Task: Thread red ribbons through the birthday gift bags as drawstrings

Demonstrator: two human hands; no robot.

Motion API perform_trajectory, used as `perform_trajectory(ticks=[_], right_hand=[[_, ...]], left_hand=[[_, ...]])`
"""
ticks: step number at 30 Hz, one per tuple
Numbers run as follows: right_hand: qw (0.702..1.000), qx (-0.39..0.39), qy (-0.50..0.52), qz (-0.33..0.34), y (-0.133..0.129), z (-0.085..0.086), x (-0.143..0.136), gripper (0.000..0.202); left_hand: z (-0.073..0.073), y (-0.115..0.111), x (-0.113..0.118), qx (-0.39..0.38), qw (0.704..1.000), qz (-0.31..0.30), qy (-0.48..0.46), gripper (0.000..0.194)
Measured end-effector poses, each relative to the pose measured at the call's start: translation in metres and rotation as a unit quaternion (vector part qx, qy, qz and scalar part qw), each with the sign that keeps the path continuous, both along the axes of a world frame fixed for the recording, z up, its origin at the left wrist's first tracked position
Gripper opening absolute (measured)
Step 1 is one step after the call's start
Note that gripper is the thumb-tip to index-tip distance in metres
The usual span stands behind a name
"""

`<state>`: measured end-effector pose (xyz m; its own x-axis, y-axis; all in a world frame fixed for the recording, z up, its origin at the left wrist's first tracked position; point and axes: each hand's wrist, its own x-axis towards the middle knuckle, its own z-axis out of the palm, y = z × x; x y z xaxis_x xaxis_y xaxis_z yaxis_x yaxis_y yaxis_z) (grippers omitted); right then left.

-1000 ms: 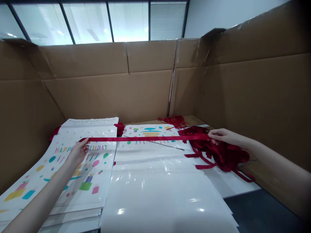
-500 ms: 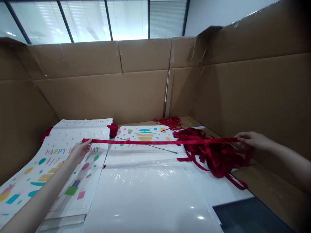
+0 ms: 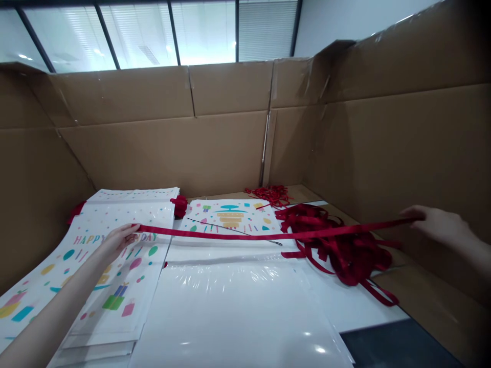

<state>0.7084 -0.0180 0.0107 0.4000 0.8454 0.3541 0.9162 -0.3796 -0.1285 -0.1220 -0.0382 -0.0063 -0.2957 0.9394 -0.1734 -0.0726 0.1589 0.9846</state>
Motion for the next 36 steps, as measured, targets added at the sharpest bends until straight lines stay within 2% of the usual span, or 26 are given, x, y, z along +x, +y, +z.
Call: perform_trajectory(ticks=[2, 4, 6, 7, 9, 11, 13, 14, 17, 20, 24, 27, 30, 32, 36], right_hand=[[0.999, -0.028, 0.018, -0.003, -0.002, 0.009, -0.01, 0.035], [1.0, -0.004, 0.001, -0.007, -0.003, 0.021, -0.031, 0.04], [0.999, 0.036, -0.035, -0.011, -0.005, 0.03, -0.068, 0.039], [0.997, 0.05, -0.048, 0.012, -0.007, 0.032, -0.093, 0.039], [0.986, 0.094, -0.056, 0.128, -0.014, 0.029, -0.152, 0.042], [0.953, 0.1, -0.021, 0.284, -0.029, 0.017, -0.22, 0.041], [0.894, 0.015, 0.038, 0.446, -0.052, -0.002, -0.285, 0.04], [0.863, -0.033, 0.066, 0.499, -0.066, -0.011, -0.312, 0.038], [0.781, -0.181, 0.112, 0.587, -0.103, -0.036, -0.363, 0.047], [0.734, -0.273, 0.136, 0.607, -0.12, -0.052, -0.374, 0.063], [0.725, -0.285, 0.151, 0.608, -0.116, -0.063, -0.362, 0.064], [0.726, -0.292, 0.152, 0.604, -0.11, -0.066, -0.351, 0.063], [0.724, -0.311, 0.149, 0.598, -0.103, -0.062, -0.343, 0.066], [0.733, -0.303, 0.156, 0.588, -0.097, -0.055, -0.344, 0.066], [0.769, -0.175, 0.234, 0.568, -0.083, -0.031, -0.374, 0.052]], left_hand=[[0.003, -0.002, 0.015, -0.002, 0.999, -0.034, 0.033, 0.023], [0.007, -0.003, 0.033, 0.013, 0.995, -0.069, 0.066, 0.022], [0.013, -0.004, 0.055, 0.029, 0.989, -0.114, 0.088, 0.021], [0.016, -0.004, 0.066, 0.036, 0.986, -0.134, 0.09, 0.021], [0.023, -0.004, 0.087, 0.054, 0.981, -0.164, 0.091, 0.019], [0.028, -0.003, 0.107, 0.077, 0.972, -0.197, 0.098, 0.017], [0.031, -0.003, 0.122, 0.093, 0.963, -0.228, 0.111, 0.016], [0.031, -0.003, 0.127, 0.099, 0.959, -0.24, 0.117, 0.017], [0.032, -0.004, 0.136, 0.112, 0.949, -0.265, 0.13, 0.019], [0.034, -0.007, 0.135, 0.117, 0.942, -0.28, 0.143, 0.02], [0.035, -0.009, 0.131, 0.111, 0.939, -0.288, 0.153, 0.022], [0.034, -0.007, 0.131, 0.111, 0.939, -0.291, 0.146, 0.023], [0.033, -0.005, 0.136, 0.121, 0.934, -0.308, 0.13, 0.022], [0.034, -0.007, 0.143, 0.128, 0.93, -0.32, 0.124, 0.021], [0.036, -0.013, 0.164, 0.126, 0.921, -0.352, 0.108, 0.024]])
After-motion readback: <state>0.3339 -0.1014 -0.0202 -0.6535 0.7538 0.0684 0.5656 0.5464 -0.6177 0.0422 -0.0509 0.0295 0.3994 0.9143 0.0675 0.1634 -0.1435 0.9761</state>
